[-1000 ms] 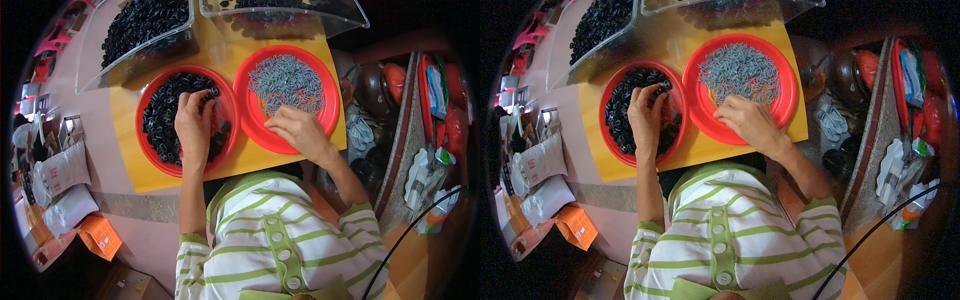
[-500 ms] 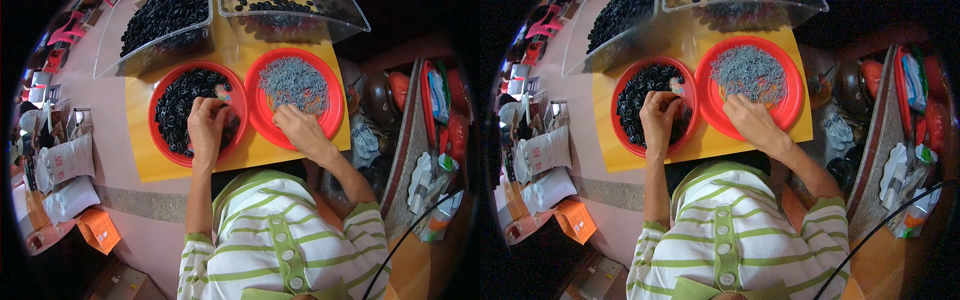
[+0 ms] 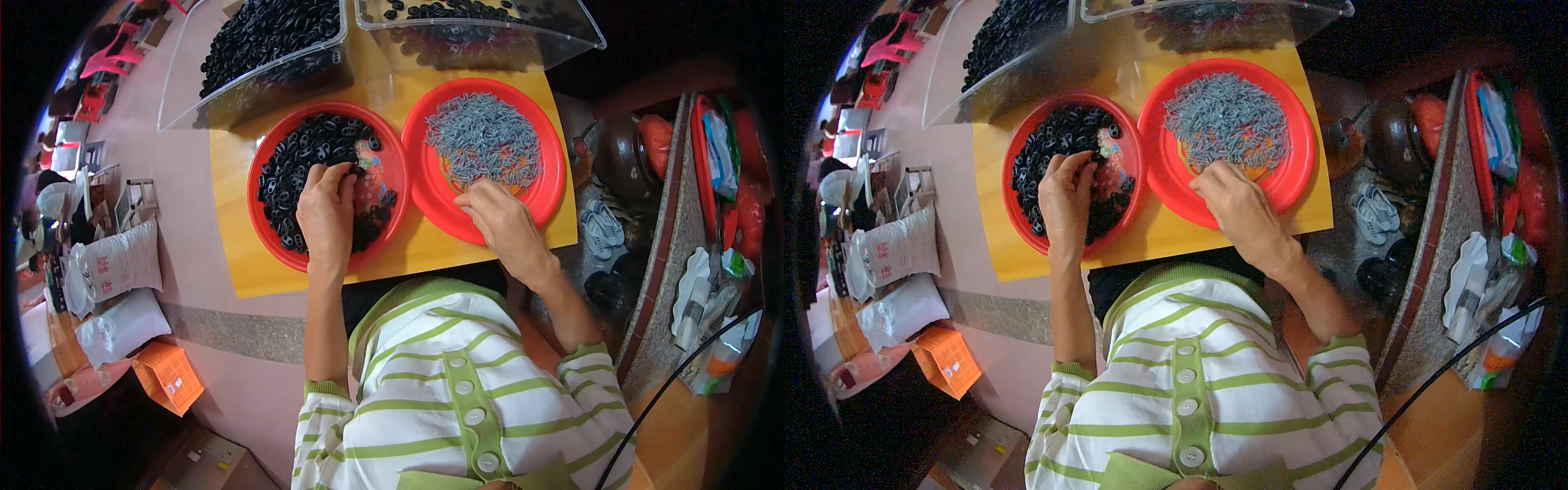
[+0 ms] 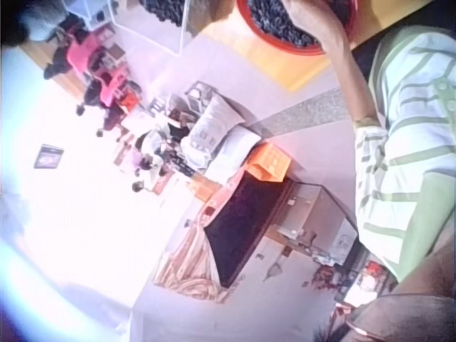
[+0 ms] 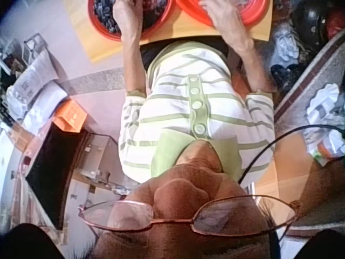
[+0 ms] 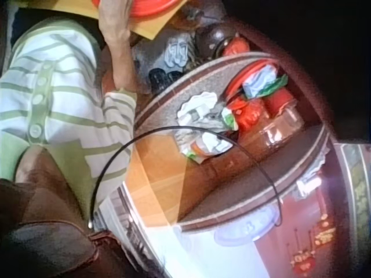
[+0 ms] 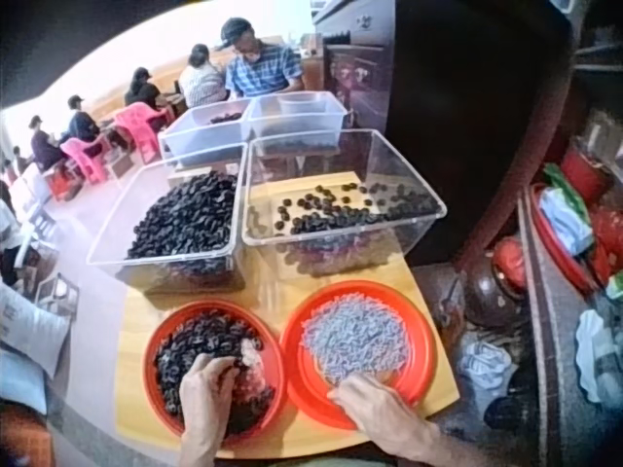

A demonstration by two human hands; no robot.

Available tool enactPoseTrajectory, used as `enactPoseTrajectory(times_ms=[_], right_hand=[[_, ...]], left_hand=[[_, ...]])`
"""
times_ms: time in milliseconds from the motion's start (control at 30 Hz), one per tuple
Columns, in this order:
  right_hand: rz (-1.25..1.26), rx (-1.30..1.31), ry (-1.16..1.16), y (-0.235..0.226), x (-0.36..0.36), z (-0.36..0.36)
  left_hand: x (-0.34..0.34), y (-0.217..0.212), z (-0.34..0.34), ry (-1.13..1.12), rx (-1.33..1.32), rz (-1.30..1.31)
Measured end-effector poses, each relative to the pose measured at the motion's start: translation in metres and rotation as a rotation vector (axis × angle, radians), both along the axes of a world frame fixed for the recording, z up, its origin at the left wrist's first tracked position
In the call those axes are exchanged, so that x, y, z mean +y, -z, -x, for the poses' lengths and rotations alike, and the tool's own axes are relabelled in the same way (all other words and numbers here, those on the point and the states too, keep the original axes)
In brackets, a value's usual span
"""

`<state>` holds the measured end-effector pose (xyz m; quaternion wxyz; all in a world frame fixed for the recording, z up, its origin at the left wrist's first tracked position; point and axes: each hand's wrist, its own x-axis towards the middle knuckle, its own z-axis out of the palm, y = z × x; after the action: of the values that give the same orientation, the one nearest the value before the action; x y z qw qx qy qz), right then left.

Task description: The person sits at a table and repeatedly picks up small black plastic rings and grey metal pins from red trays. They insert the pins into the rings by hand and place the assembled units into a clear plastic container.

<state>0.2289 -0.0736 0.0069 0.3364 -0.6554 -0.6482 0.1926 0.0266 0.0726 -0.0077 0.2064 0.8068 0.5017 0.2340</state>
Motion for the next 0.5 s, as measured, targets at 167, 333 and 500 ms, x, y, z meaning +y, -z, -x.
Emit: enactPoseTrajectory(times_ms=[167, 333, 500], right_hand=[[0.018, 0.112, 0.043, 0.002, -0.003, 0.001], [-0.042, 0.147, 0.034, -0.001, 0.002, 0.007], [-0.041, 0.189, 0.056, -0.004, 0.004, 0.013]], left_hand=[[0.0, -0.004, 0.003, 0.035, 0.044, 0.022], [0.0, -0.003, 0.0, 0.056, -0.016, 0.04], [-0.005, -0.009, -0.003, 0.029, -0.026, 0.0]])
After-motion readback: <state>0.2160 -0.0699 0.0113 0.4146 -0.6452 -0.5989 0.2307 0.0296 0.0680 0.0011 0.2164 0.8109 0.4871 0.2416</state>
